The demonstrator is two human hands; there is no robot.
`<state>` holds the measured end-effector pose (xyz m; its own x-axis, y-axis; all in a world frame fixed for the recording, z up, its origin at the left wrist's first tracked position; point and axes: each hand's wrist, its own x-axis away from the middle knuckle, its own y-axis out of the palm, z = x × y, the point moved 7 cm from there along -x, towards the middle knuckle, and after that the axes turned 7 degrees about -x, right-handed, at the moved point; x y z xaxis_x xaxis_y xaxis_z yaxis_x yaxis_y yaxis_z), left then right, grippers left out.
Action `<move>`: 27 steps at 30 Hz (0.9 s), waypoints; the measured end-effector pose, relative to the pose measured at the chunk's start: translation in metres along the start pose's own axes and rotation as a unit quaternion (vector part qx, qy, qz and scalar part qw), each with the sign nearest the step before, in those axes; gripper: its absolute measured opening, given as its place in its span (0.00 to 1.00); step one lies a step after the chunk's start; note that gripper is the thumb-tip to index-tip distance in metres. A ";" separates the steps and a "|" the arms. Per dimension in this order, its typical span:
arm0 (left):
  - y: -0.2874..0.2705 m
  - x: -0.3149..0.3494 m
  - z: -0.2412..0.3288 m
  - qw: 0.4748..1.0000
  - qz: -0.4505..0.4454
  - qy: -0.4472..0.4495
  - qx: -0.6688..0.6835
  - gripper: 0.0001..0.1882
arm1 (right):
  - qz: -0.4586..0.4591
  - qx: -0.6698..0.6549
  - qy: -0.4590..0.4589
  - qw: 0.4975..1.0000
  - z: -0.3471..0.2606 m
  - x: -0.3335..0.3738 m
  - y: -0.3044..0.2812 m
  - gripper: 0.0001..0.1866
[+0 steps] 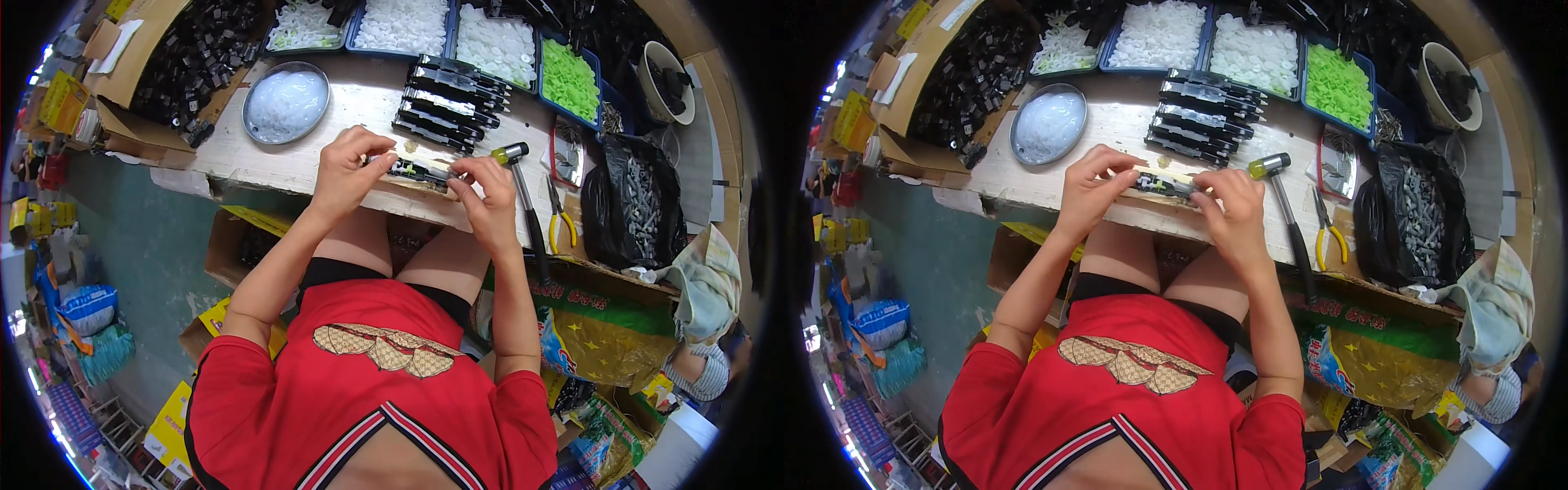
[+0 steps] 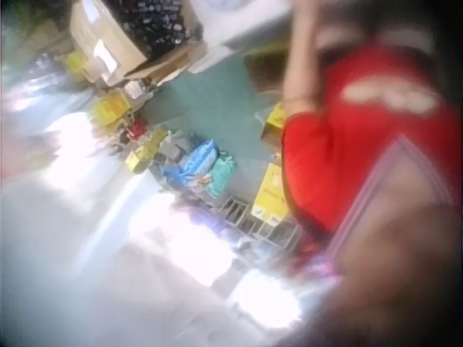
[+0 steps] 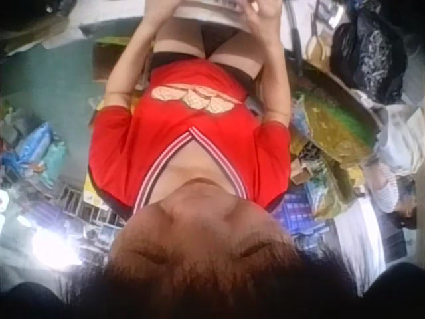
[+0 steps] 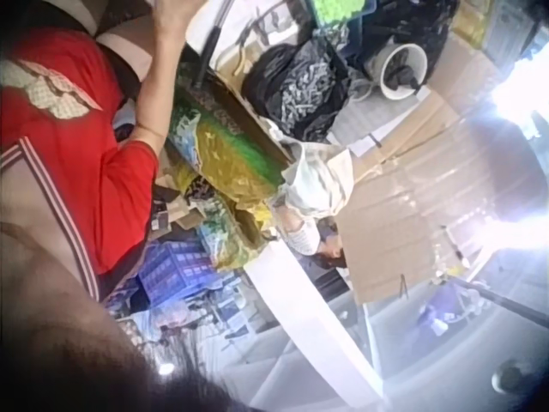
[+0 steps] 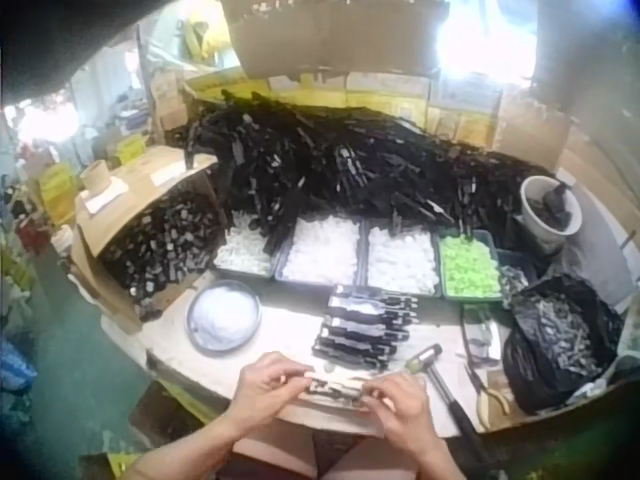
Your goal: Assembling small plastic components into a fixture at a factory workbench.
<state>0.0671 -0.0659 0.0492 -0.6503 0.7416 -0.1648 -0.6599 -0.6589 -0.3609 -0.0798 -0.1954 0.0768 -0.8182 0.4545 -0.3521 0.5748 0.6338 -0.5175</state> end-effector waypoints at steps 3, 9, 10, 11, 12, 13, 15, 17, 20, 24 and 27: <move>0.007 0.003 0.010 0.970 0.038 0.131 -0.202 0.10 | -0.009 0.019 0.009 1.000 0.013 0.001 0.000 0.07; 0.026 0.003 0.003 0.961 0.025 0.142 -0.236 0.12 | -0.040 0.032 0.018 0.999 0.019 -0.002 0.006 0.07; 0.027 0.003 0.001 0.960 0.021 0.140 -0.241 0.13 | -0.040 0.032 0.020 0.998 0.019 -0.003 0.006 0.07; 0.027 0.003 0.000 0.961 0.020 0.138 -0.240 0.13 | -0.045 0.035 0.016 0.998 0.018 -0.003 0.007 0.07; 0.027 0.003 -0.002 0.965 0.014 0.127 -0.231 0.13 | -0.051 0.039 0.013 0.998 0.017 -0.004 0.008 0.07; 0.027 0.002 -0.004 0.968 0.008 0.115 -0.222 0.13 | -0.051 0.039 0.014 0.998 0.017 -0.004 0.009 0.07; 0.028 0.002 -0.005 0.969 0.006 0.111 -0.220 0.13 | -0.057 0.043 0.015 0.997 0.016 -0.005 0.011 0.08; 0.028 0.001 -0.005 0.970 0.004 0.108 -0.217 0.12 | -0.058 0.048 0.007 0.997 0.015 -0.007 0.012 0.08; 0.028 0.002 -0.004 0.967 0.008 0.107 -0.230 0.13 | -0.058 0.055 0.000 0.997 0.014 -0.008 0.015 0.08; 0.027 0.002 -0.006 0.970 0.012 0.108 -0.219 0.12 | -0.058 0.066 -0.002 0.996 0.014 -0.009 0.017 0.07; 0.028 0.002 -0.006 0.972 0.011 0.108 -0.211 0.10 | -0.059 0.066 -0.005 0.996 0.016 -0.008 0.017 0.08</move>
<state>0.0501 -0.0822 0.0338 -0.5388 0.7671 -0.3481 -0.4049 -0.5982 -0.6916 -0.0632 -0.1980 0.0584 -0.8803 0.3749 -0.2906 0.4687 0.5939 -0.6539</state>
